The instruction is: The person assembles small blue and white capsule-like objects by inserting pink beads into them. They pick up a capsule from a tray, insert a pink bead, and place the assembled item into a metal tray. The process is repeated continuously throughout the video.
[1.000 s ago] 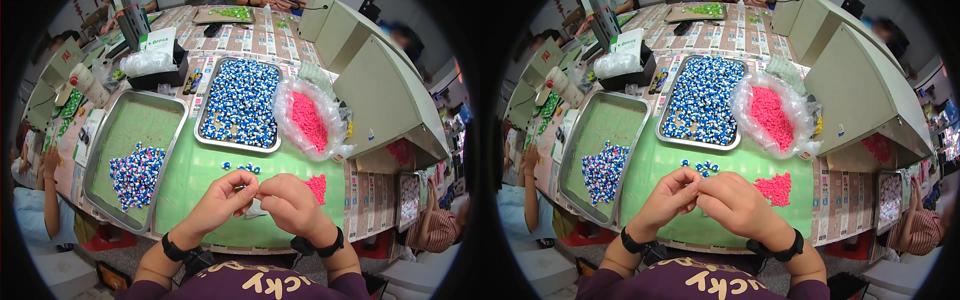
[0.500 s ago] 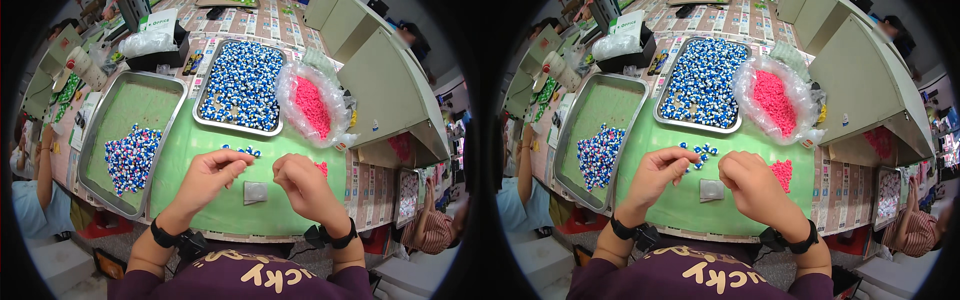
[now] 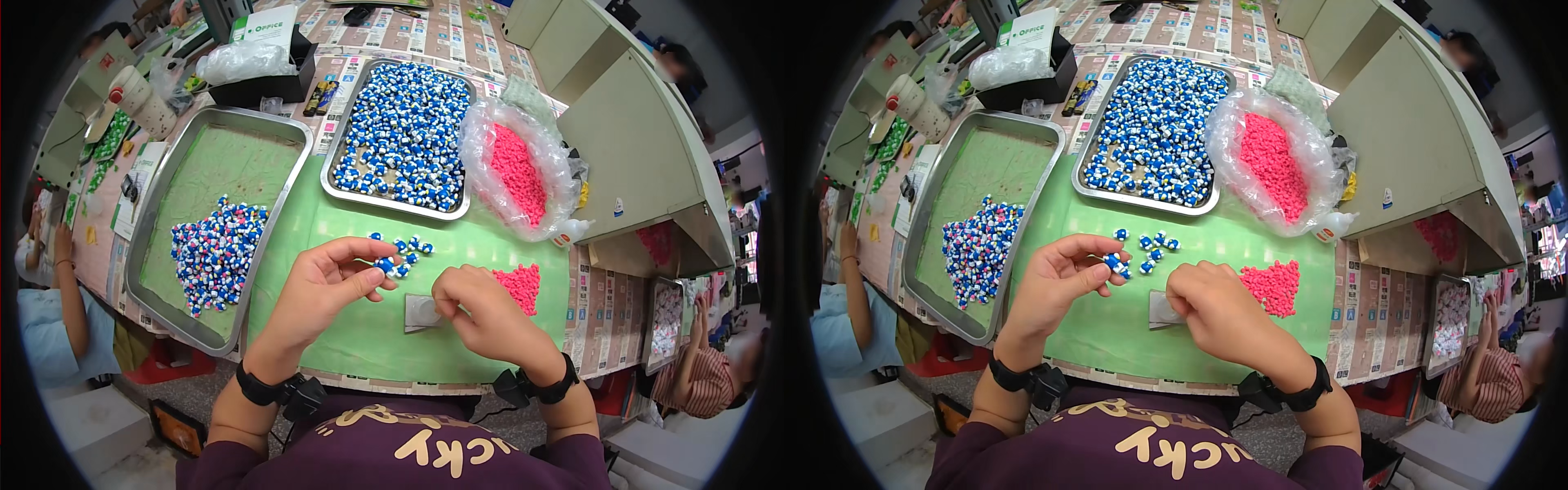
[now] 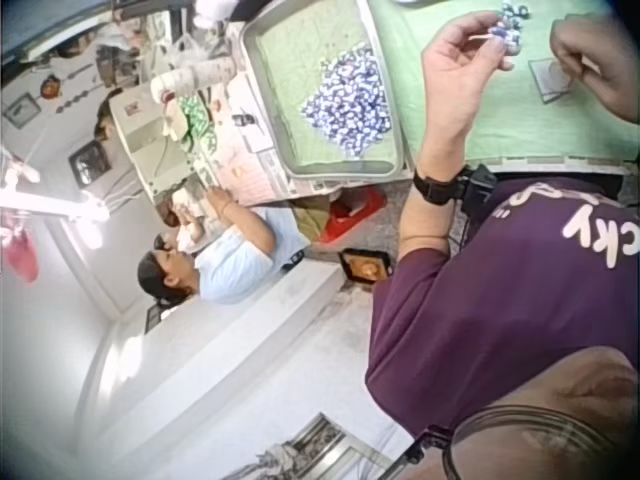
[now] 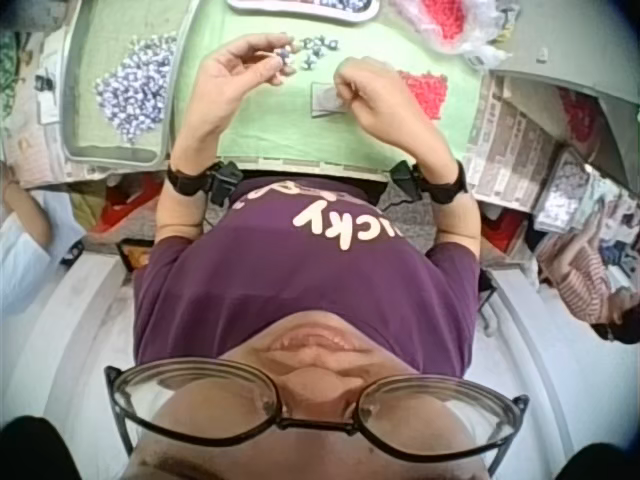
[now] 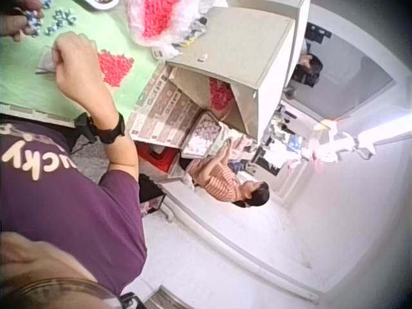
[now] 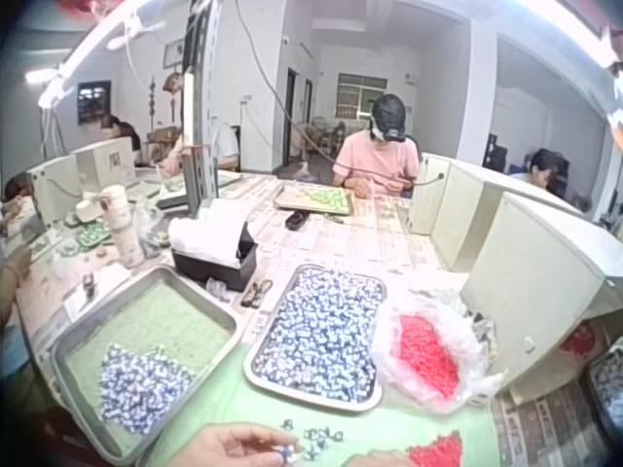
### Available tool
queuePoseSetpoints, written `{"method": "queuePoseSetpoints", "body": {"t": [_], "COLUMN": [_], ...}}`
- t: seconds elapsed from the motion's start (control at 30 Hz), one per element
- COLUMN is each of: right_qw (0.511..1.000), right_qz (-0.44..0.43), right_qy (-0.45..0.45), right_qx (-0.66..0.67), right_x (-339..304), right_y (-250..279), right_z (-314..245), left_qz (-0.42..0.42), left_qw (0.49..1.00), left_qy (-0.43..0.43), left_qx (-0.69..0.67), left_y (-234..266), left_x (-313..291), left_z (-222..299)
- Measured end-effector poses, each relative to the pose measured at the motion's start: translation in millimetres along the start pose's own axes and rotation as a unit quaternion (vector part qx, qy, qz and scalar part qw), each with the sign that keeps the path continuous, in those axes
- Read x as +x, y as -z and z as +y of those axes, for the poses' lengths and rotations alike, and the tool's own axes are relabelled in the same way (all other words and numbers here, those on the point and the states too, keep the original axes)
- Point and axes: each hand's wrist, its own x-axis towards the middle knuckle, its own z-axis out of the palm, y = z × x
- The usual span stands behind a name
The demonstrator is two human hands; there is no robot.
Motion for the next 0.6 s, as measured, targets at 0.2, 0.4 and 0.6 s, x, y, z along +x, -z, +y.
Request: {"method": "queuePoseSetpoints", "body": {"t": [0.2, 0.4, 0.6], "right_qw": [0.957, 0.910, 0.910], "right_qz": [0.086, 0.181, 0.275], "right_qy": [-0.017, 0.030, 0.102], "right_qx": [0.275, 0.371, 0.293], "right_x": [-1.3, 0.8, 3.9], "right_y": [7.8, 8.3, -2.5], "right_z": [-9.8, -22.9, -24.0], "left_qz": [-0.010, -0.060, -0.076], "left_qw": [0.999, 0.994, 0.988], "left_qy": [-0.016, -0.010, -0.017], "left_qx": [-0.045, -0.088, -0.135], "left_y": [-9.8, -27.8, -40.5], "left_x": [2.7, 14.3, 21.9], "left_z": [-3.6, -0.8, -2.0]}}
